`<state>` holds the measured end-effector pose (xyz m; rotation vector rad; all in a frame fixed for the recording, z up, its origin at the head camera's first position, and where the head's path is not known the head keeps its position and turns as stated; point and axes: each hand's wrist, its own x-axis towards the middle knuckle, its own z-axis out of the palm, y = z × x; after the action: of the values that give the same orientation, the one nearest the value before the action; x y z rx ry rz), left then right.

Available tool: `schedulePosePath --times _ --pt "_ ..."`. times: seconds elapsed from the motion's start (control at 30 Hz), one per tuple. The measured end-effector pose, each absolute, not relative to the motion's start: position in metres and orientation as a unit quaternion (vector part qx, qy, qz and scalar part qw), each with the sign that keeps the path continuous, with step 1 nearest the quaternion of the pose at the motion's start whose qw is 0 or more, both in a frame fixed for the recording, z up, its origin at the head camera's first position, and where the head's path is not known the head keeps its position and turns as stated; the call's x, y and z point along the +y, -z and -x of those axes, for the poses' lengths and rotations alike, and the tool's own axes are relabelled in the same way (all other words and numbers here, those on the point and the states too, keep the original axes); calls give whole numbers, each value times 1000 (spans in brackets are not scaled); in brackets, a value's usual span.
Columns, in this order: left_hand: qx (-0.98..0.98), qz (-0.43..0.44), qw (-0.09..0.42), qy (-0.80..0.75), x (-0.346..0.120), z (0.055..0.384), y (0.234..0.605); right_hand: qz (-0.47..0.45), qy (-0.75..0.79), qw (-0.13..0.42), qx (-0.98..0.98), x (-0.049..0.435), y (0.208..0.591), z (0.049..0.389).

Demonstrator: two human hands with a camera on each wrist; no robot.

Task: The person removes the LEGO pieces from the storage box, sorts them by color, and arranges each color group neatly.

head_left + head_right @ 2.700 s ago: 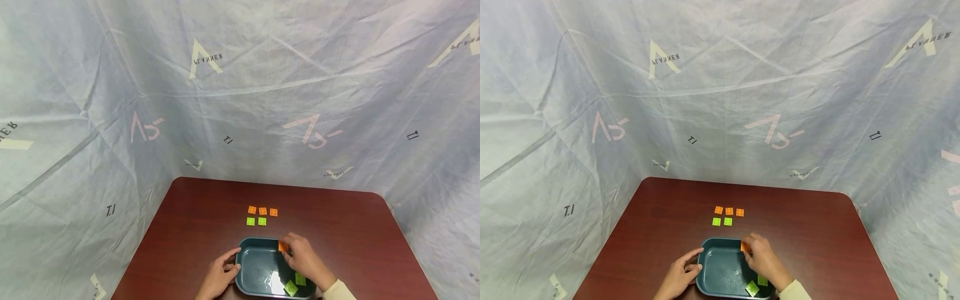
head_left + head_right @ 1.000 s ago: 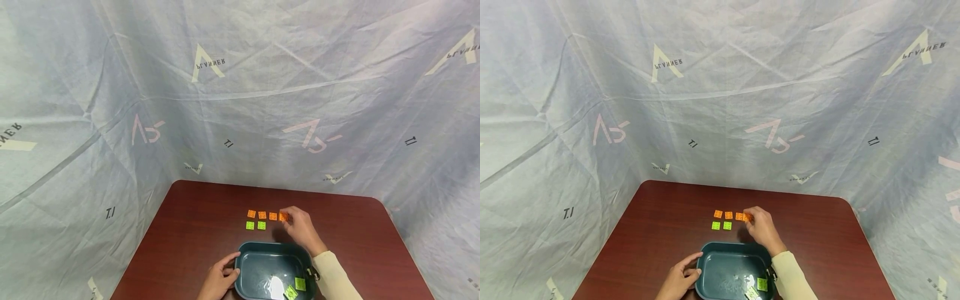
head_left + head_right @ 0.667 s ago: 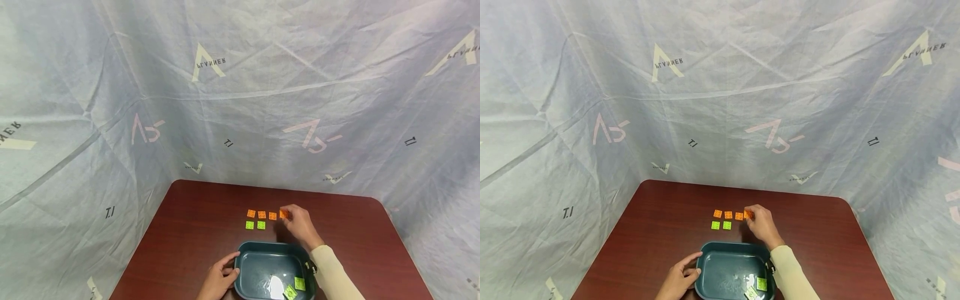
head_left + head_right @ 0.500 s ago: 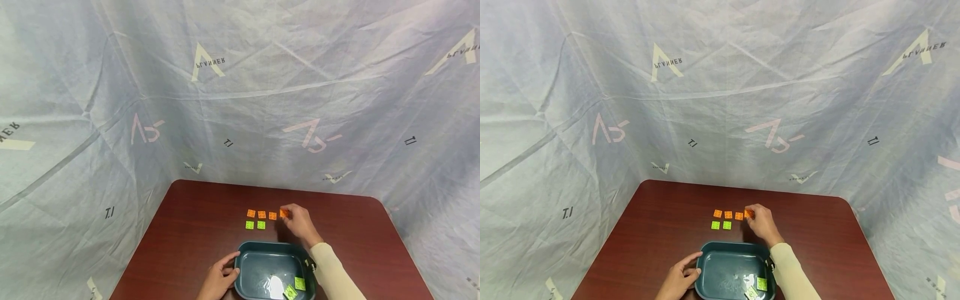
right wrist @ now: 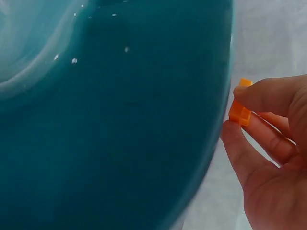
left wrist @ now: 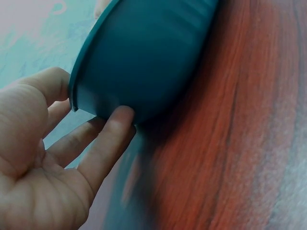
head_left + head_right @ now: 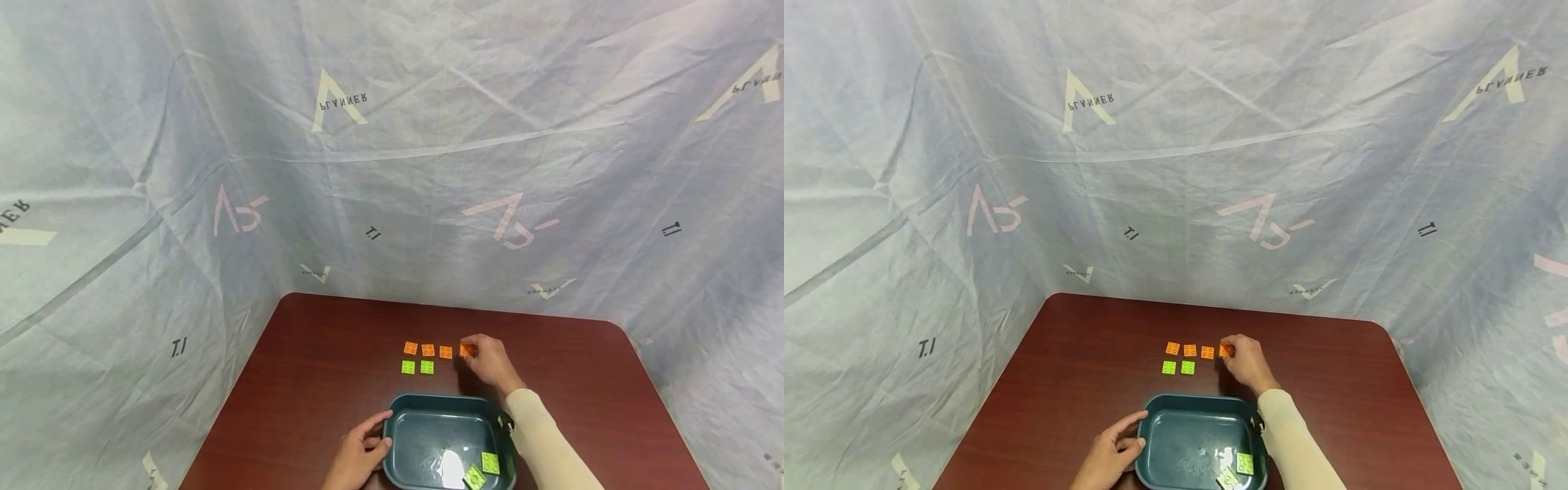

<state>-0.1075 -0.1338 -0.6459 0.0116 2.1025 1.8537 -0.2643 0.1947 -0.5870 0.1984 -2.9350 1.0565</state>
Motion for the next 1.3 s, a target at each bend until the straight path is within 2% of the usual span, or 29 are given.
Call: schedulePosePath --times 0.67,1.3 --pt "753 -1 179 -634 -137 109 645 -69 -305 -33 -949 191 602 286" --pt "749 3 180 -638 -134 108 643 -60 -290 -41 -954 189 616 295"
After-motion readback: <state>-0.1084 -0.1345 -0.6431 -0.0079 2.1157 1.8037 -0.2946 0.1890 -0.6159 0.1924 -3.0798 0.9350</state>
